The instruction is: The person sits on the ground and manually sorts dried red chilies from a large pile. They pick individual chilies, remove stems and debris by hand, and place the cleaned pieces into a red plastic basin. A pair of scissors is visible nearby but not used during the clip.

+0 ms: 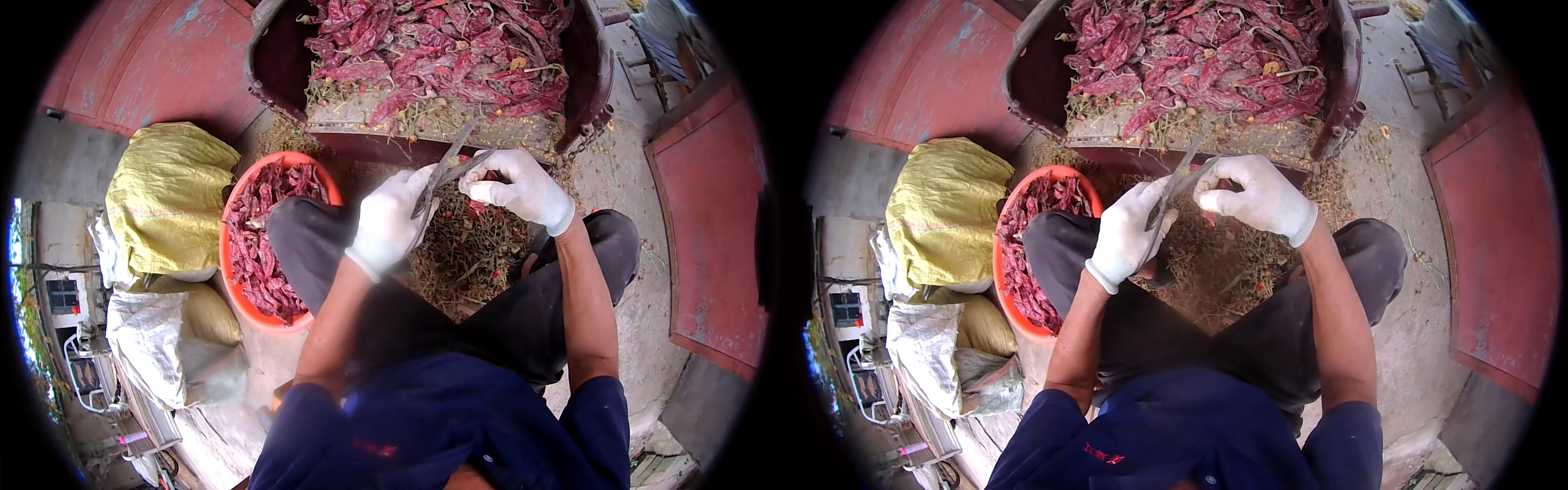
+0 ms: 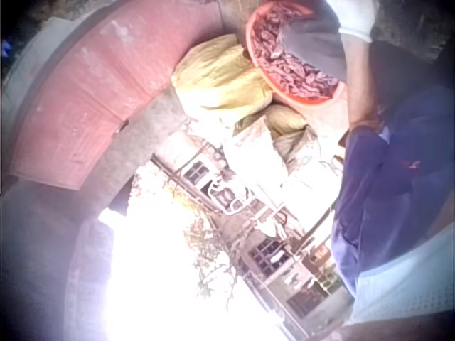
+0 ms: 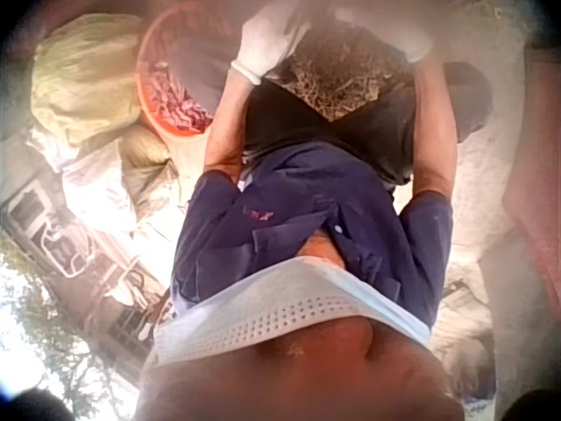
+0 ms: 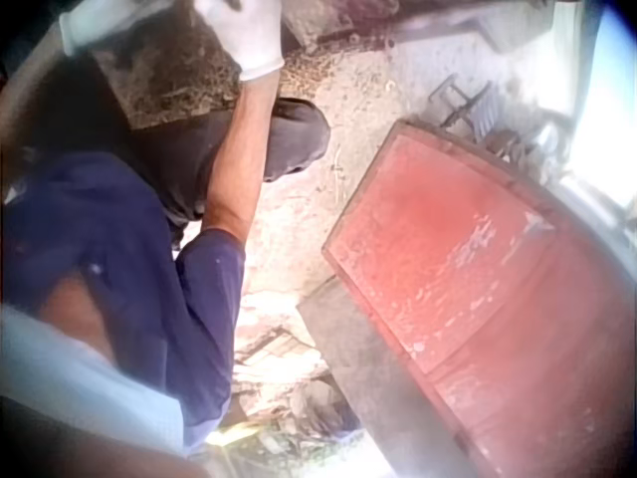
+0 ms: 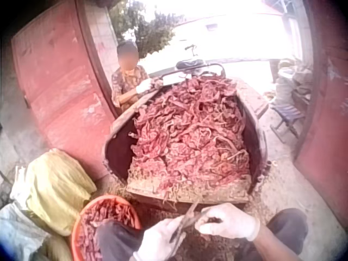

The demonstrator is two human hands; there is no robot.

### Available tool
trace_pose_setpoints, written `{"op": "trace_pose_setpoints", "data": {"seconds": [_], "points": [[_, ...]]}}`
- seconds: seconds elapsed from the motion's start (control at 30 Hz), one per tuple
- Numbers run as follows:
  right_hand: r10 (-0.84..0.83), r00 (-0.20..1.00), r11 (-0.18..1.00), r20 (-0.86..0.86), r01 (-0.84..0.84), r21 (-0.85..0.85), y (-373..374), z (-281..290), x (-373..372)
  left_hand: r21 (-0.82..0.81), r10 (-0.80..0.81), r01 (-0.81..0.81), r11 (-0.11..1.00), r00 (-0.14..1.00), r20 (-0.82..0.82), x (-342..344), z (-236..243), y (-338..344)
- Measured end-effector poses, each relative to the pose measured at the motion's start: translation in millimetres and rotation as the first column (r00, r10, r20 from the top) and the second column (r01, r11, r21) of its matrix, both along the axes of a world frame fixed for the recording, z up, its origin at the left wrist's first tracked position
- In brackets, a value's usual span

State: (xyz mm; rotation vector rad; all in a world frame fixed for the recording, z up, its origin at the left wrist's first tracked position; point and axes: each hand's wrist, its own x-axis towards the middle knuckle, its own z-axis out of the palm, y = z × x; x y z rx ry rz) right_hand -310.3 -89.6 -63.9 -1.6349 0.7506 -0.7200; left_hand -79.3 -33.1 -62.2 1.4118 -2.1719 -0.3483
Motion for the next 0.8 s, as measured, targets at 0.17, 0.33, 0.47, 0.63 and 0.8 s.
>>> {"op": "trace_pose_setpoints", "data": {"seconds": [0.17,0.33,0.47,0.63,0.8], "points": [[-0.009,1.0,1.0,-0.024,0.01,0.009,2.2,4.2,-1.0,-0.03,-0.038,0.039,0.999,0.999,0.026,-0.4,-2.5,-1.7],[0.014,1.0,1.0,-0.011,-0.014,0.018,2.4,4.8,0.6,0.005,-0.038,0.038,0.999,0.999,-0.031,-1.2,-9.3,2.0],[-0.002,0.999,0.999,-0.046,-0.001,-0.054,0.6,2.8,2.4,0.031,-0.008,0.011,0.999,0.996,-0.084,-2.8,-18.4,5.5],[0.013,0.999,0.999,0.044,-0.015,0.034,0.9,3.1,2.3,-0.03,-0.007,0.002,1.0,0.987,-0.16,-11.5,-23.1,5.0],[0.015,1.0,1.0,-0.008,-0.015,0.014,2.6,3.1,1.2,-0.046,-0.015,0.016,0.999,1.0,0.026,-9.6,-22.2,-3.0]]}}
